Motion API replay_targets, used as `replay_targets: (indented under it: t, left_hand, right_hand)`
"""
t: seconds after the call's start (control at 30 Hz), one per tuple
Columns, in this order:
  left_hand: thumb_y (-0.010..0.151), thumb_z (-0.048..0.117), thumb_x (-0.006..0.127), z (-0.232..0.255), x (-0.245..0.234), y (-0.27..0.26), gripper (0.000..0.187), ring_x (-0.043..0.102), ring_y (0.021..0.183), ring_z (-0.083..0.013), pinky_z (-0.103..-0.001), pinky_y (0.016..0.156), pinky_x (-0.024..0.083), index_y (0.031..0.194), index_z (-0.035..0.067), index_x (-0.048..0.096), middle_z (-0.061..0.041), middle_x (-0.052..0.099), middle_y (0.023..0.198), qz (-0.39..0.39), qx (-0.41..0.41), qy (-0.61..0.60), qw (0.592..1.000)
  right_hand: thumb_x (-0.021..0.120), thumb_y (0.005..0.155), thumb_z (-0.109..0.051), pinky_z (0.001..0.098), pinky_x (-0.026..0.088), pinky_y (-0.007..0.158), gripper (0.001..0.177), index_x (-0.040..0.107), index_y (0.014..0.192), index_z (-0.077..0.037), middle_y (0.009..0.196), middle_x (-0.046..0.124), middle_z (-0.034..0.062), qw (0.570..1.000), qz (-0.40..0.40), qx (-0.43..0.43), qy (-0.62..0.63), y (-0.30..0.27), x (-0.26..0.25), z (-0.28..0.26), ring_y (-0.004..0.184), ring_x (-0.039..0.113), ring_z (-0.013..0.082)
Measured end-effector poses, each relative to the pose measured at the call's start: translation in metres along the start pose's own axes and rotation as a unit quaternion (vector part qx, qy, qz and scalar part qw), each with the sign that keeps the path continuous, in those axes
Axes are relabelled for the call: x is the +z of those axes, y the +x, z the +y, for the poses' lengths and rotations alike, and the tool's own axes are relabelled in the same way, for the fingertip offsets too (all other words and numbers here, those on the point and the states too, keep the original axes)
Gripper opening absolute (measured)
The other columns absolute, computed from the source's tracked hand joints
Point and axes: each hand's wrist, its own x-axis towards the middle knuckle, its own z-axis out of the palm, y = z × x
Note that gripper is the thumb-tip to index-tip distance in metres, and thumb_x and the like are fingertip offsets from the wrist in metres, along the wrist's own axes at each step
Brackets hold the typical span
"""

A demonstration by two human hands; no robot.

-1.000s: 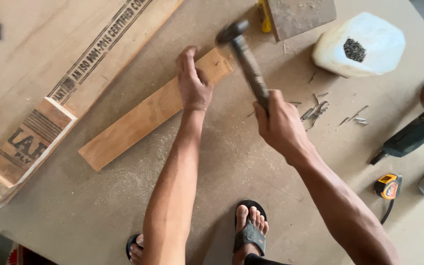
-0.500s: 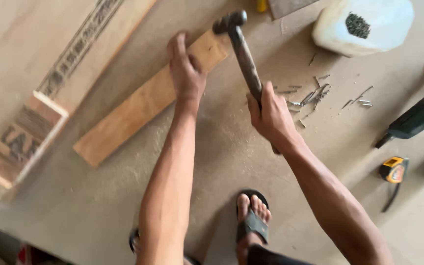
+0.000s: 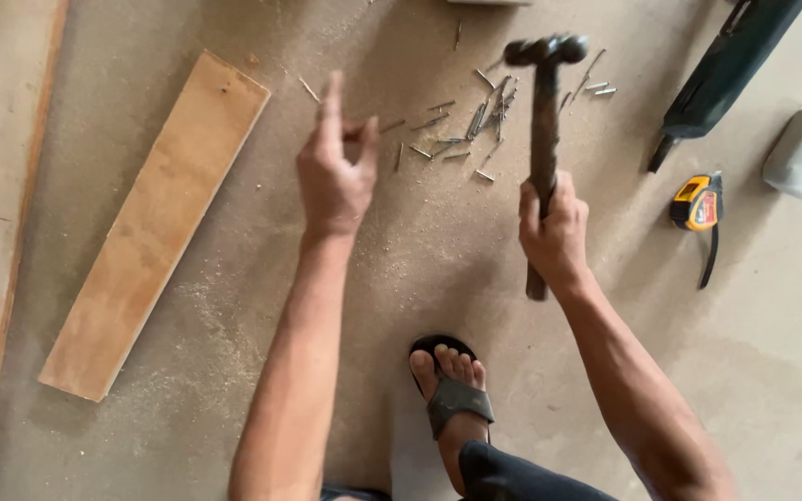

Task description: The person measures, cuts, and nails together pieces of wood. They use a square to mark lines, a circular saw to cut the wood, and a hammer to drive nails into a board.

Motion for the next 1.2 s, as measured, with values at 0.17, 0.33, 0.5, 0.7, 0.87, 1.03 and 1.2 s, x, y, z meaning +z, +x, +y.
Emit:
replay_targets:
  t: [0.17,0.33,0.5,0.7,0.87,1.03,1.2]
  left_hand:
    - [0.095,0.011,0.079,0.009,0.037,0.010,0.016,0.068,0.108,-0.0211,-0.040,0.098,0.058,0.110,0.010,0.077,-0.010,0.076,0.109,0.092,0.282,0.096,0.950]
    - [0.086,0.007,0.082,0.016,0.066,0.009,0.009,0.064,0.110,-0.0245,-0.041,0.101,0.054,0.093,0.010,0.079,-0.009,0.074,0.108,0.051,0.267,0.177,0.946]
    - [0.087,0.003,0.079,0.031,0.095,0.016,0.014,0.063,0.104,-0.0266,-0.046,0.096,0.053,0.076,0.010,0.076,-0.012,0.070,0.100,0.031,0.258,0.320,0.911]
    - [0.073,0.017,0.076,0.055,0.047,-0.003,0.019,0.062,0.106,-0.0282,-0.048,0.090,0.052,0.088,0.005,0.072,-0.012,0.068,0.108,0.123,0.297,0.241,0.916]
    - [0.105,0.010,0.067,0.016,-0.047,-0.078,0.009,0.064,0.097,-0.0215,-0.035,0.087,0.056,0.112,0.006,0.063,-0.007,0.066,0.102,0.207,0.173,-0.057,0.961]
    - [0.099,0.011,0.069,-0.081,-0.139,-0.167,0.008,0.066,0.070,-0.0111,-0.027,0.061,0.054,0.103,0.005,0.067,-0.005,0.070,0.082,0.405,0.045,-0.143,0.902]
    - [0.101,0.011,0.068,-0.186,-0.216,-0.215,0.005,0.071,0.079,-0.0089,-0.024,0.070,0.060,0.105,0.008,0.070,-0.003,0.075,0.093,0.544,0.030,-0.028,0.838]
  right_hand:
    - [0.058,0.109,-0.008,0.0325,0.051,0.051,0.010,0.052,0.107,0.000,0.075,0.064,0.0078,1.000,0.023,-0.009,0.009,0.009,0.005,0.022,0.059,0.063,0.0150]
    - [0.058,0.108,-0.009,0.0309,0.052,0.048,0.010,0.053,0.107,-0.001,0.074,0.063,0.0077,1.000,-0.010,0.016,-0.007,0.015,0.013,0.023,0.055,0.061,0.0152]
    - [0.065,0.104,-0.008,0.0416,0.053,0.061,0.018,0.058,0.117,0.002,0.075,0.063,0.0166,0.997,0.007,-0.068,-0.040,0.013,0.018,0.011,0.064,0.065,0.0280]
    - [0.066,0.105,-0.011,0.0414,0.054,0.063,0.016,0.060,0.113,0.001,0.076,0.064,0.0176,0.993,-0.008,-0.098,-0.069,0.001,0.020,-0.008,0.064,0.066,0.0288]
    - [0.062,0.109,-0.012,0.0332,0.053,0.060,0.015,0.057,0.109,0.002,0.076,0.065,0.0098,0.989,-0.103,-0.109,0.002,-0.026,0.039,-0.070,0.063,0.064,0.0177]
    - [0.054,0.107,-0.010,0.0276,0.048,0.051,0.013,0.053,0.106,0.003,0.074,0.059,0.0043,0.958,-0.242,-0.088,0.122,-0.052,0.089,-0.143,0.057,0.058,0.0110]
    - [0.051,0.107,-0.008,0.0276,0.051,0.049,0.010,0.054,0.106,0.002,0.076,0.061,0.0025,0.921,-0.332,-0.174,0.108,-0.078,0.135,-0.187,0.057,0.059,0.0096]
